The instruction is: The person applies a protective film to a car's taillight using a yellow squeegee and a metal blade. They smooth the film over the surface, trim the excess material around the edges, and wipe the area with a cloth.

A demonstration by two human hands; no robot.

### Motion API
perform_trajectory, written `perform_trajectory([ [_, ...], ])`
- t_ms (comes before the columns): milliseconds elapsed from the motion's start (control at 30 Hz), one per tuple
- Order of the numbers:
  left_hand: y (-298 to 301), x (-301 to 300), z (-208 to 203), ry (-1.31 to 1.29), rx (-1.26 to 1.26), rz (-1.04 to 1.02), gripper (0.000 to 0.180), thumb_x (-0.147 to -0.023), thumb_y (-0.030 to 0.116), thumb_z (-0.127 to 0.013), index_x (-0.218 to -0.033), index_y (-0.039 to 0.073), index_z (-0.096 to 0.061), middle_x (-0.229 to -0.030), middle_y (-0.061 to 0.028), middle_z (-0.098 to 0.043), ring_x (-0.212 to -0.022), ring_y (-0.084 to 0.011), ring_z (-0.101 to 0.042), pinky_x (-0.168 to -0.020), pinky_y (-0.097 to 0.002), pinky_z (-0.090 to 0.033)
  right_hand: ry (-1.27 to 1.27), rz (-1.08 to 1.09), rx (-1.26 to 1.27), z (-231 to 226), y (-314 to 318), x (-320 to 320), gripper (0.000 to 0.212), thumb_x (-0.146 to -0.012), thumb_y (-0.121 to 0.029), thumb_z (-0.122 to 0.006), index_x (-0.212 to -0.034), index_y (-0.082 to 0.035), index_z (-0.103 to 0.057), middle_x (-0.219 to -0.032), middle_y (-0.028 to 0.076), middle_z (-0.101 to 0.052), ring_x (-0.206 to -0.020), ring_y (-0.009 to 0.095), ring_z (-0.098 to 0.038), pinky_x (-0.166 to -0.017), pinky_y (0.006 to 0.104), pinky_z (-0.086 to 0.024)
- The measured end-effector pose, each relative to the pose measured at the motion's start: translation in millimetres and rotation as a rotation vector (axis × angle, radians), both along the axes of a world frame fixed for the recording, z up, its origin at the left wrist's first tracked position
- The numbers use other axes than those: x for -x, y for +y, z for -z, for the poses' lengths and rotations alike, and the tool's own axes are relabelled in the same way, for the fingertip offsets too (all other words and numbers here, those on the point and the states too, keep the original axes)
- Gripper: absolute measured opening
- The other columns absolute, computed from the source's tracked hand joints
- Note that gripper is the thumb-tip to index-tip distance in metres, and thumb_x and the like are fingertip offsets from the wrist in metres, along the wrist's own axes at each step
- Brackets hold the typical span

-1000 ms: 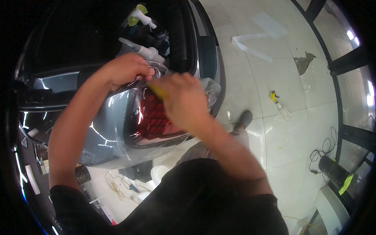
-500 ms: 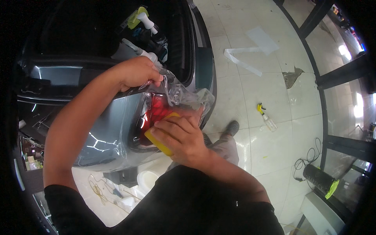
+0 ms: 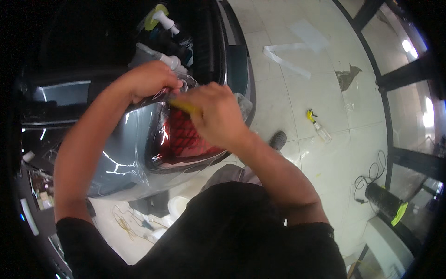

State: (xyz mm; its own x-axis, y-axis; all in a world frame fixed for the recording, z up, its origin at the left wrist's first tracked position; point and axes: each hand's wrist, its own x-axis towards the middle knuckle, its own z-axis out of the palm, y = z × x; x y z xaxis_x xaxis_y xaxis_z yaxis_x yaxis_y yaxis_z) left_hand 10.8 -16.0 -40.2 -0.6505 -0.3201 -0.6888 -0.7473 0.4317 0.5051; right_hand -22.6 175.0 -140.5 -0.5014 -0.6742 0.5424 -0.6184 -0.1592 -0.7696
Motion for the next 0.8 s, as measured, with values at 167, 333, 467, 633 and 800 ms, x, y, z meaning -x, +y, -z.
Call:
perform_trajectory([
  [167,-9,7,5,0.0,0.045,0.104,0.015,-0.083,0.013,-0.068,-0.076,-0.001,-0.07,-0.069,-0.0071,-0.063,-0.062,-0.0125,-0.053,-0.058,-0.0294,-0.042,0.219,0.059,0.138,7,35,-70,0.029,-0.077,-0.009,-0.071,-0.106,-0.01,-0.072,-0.106,0.003,-0.071,-0.093,0.021,-0.063,-0.078,0.0387,-0.045],
  [333,-5,4,3,0.0,0.047,0.129,0.017,-0.083,0.015,-0.07,-0.076,-0.001,-0.07,-0.071,-0.0056,-0.063,-0.063,-0.0138,-0.055,-0.059,-0.0287,-0.041,0.499,0.076,-0.106,-21,10,11,0.031,-0.075,-0.016,-0.074,-0.106,-0.016,-0.073,-0.106,-0.002,-0.07,-0.101,0.019,-0.062,-0.088,0.0418,-0.042],
  [467,-1,9,-1,-0.019,0.069,0.145,0.022,-0.083,0.018,-0.071,-0.083,-0.004,-0.071,-0.069,-0.0076,-0.062,-0.061,-0.0151,-0.054,-0.056,-0.0301,-0.04,0.611,-0.018,-0.09,-38,33,-15,0.033,-0.068,-0.02,-0.076,-0.101,-0.02,-0.074,-0.111,-0.005,-0.068,-0.105,0.019,-0.059,-0.1,0.0475,-0.038],
  [633,3,8,-11,0.025,0.057,0.096,0.027,-0.084,0.026,-0.072,-0.082,-0.001,-0.07,-0.066,-0.0064,-0.06,-0.058,-0.0131,-0.053,-0.053,-0.0284,-0.038,0.655,-0.103,-0.108,-47,15,7,0.028,-0.071,-0.016,-0.07,-0.098,-0.019,-0.074,-0.11,-0.003,-0.066,-0.106,0.02,-0.057,-0.098,0.0495,-0.038],
  [800,-5,-13,-43,0.007,0.15,0.184,0.031,-0.085,0.025,-0.072,-0.102,0.001,-0.066,-0.079,-0.0056,-0.061,-0.07,-0.012,-0.058,-0.057,-0.0271,-0.045,0.882,-0.155,-0.158,-72,2,20,0.023,-0.075,-0.019,-0.066,-0.096,-0.023,-0.076,-0.104,-0.005,-0.065,-0.109,0.018,-0.055,-0.106,0.0542,-0.034],
])
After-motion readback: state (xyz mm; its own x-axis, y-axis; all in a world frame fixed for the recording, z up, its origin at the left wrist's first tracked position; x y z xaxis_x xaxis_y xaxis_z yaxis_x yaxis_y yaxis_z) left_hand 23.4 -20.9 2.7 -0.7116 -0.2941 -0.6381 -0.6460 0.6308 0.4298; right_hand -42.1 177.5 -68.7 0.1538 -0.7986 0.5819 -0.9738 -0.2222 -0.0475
